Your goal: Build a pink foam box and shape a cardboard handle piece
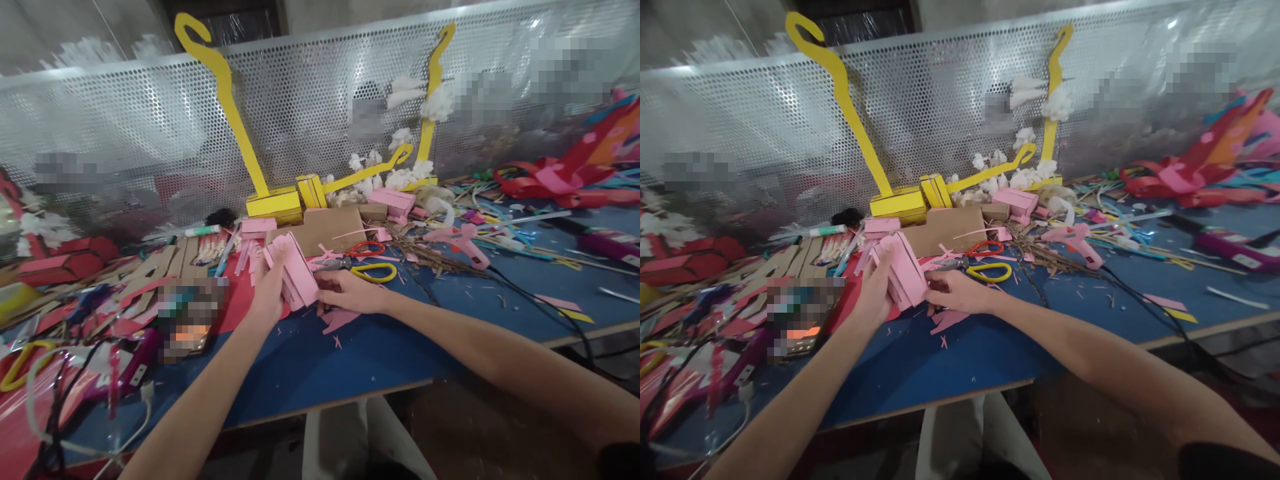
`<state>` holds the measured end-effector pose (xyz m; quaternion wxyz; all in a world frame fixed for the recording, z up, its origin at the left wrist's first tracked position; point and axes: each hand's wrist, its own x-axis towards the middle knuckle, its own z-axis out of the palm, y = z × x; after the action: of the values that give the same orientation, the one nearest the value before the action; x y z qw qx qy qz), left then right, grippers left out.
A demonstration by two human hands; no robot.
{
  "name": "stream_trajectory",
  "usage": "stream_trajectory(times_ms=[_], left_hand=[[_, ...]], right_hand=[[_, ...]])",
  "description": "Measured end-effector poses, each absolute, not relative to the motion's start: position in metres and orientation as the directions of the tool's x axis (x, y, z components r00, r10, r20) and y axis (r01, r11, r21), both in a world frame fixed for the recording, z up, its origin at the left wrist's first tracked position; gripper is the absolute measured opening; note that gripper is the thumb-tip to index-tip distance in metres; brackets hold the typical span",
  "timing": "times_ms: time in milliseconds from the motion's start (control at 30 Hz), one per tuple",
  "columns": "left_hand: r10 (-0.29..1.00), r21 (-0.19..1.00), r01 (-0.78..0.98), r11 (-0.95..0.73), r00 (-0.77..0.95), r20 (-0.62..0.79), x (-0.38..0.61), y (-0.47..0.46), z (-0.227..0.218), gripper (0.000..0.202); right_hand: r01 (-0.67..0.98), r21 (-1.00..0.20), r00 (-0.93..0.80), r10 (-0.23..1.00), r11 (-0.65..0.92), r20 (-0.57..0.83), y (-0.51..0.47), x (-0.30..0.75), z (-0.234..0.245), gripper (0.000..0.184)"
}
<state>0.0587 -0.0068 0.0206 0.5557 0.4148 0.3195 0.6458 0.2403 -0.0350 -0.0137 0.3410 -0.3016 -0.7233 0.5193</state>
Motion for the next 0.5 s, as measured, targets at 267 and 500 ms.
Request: stream_trajectory(times_ms=[267,500], left_hand=[[0.99,0.849,-0.513,-0.127,-0.02,0.137,0.0603,-0.0084,0.0246,0.037],[0.992,0.843,-0.526,-0.11,-0.011,0.123,0.0611,-0.0112,0.0263,0.042]], right_hand=[[0.069,-0.964,-0.594,0.787,0.257,0.167,-0.0335,0.2401,-0.0132,0.03],[0.053,-0.967,-0.604,0.779,0.249,0.168,-0.0326,0.2414,-0.0125,0.039]])
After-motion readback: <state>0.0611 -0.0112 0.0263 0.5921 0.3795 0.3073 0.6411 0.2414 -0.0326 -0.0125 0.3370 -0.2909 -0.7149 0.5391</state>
